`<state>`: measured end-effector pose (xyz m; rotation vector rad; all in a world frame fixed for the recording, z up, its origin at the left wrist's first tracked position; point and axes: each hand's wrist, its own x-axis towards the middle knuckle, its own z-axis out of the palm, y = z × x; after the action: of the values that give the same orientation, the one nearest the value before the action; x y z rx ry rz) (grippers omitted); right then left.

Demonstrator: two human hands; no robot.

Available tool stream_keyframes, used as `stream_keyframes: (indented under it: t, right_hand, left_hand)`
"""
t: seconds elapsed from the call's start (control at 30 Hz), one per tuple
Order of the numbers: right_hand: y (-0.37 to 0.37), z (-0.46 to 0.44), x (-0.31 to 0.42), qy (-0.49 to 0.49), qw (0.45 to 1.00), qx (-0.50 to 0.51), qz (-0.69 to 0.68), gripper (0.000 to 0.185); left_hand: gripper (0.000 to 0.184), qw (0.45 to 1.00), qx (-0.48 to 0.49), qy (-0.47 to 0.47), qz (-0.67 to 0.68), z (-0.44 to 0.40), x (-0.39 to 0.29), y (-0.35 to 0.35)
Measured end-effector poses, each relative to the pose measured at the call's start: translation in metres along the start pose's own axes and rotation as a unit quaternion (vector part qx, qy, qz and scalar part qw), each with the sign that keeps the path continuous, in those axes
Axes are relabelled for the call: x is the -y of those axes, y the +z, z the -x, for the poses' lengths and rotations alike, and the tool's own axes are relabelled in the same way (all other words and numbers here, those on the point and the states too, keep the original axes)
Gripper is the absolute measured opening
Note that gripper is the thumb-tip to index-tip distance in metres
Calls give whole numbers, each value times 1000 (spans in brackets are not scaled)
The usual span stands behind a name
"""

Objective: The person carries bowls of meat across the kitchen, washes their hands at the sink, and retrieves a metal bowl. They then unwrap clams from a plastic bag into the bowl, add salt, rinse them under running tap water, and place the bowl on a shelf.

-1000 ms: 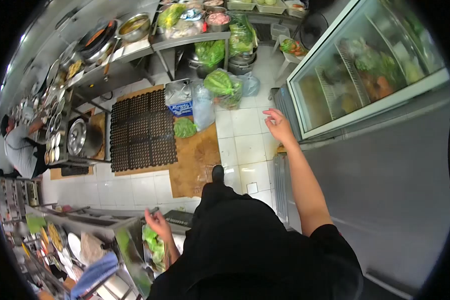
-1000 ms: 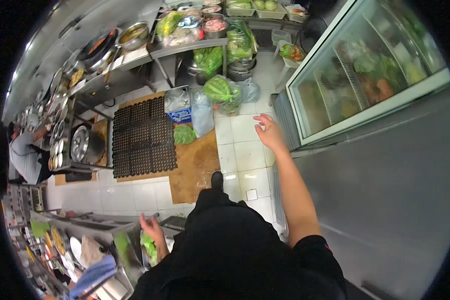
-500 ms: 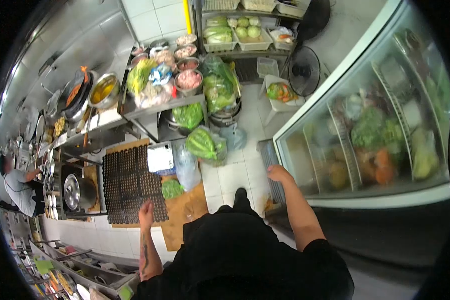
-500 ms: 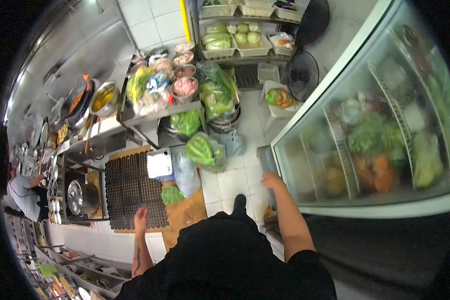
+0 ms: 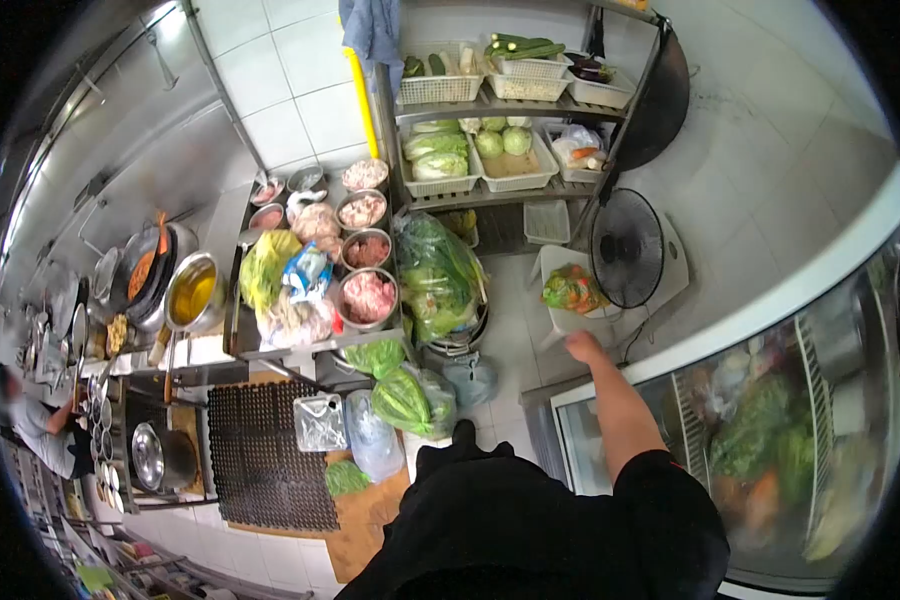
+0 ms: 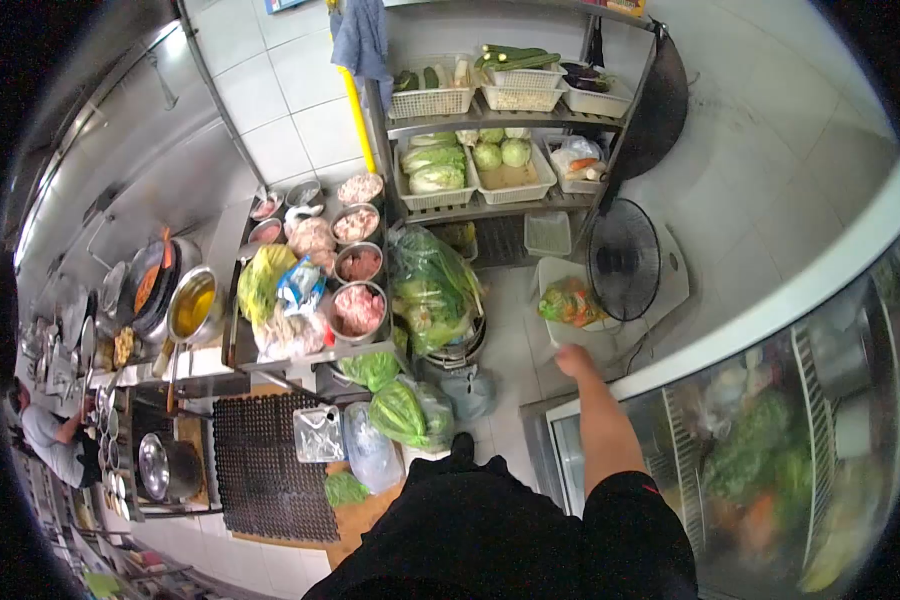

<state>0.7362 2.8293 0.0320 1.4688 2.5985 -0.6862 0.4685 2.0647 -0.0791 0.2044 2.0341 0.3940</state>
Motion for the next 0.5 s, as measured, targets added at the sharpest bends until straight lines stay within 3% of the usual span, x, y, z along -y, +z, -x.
stream_keyframes:
  t: [0.03,0.1,0.2,0.27,0.3,0.37,0.4,0.43,0.47,0.5]
  right_hand:
    - [11,3,-24,44,999,-15,-13,26]
    - [84,-28,-104,159,978,-84,101,24]
    - [9,3,-23,140,970,-76,-184,22]
    - [4,-36,-22,146,968,-64,-192,23]
    - [6,-55,-25,155,967,-46,-198,24]
    - [-31,-93,0,95,983,-73,-137,24]
    - [-63,-108,26,35,992,-97,-72,24]
    - [-96,-122,50,4,984,-117,-138,25]
    - [-128,-137,68,-26,969,-136,-205,26]
    - [-156,-163,75,-67,956,-161,-236,24]
  left_hand:
    - [40,1000,0,9,1,-12,-17,-7]
    - [41,999,-7,36,-2,-39,-52,-26]
    - [43,988,-45,141,-36,-101,-82,-62]
    - [44,961,-74,266,-37,-150,-110,-92]
    - [51,954,-28,288,74,-159,-148,-112]
    - [60,923,-9,172,343,-7,-330,-151]
    - [60,941,-11,156,301,-38,-322,-156]
    - [60,973,3,163,161,-89,-287,-155]
    - [60,981,14,185,-62,-144,-244,-155]
    - [61,938,52,218,-264,-181,-222,-156]
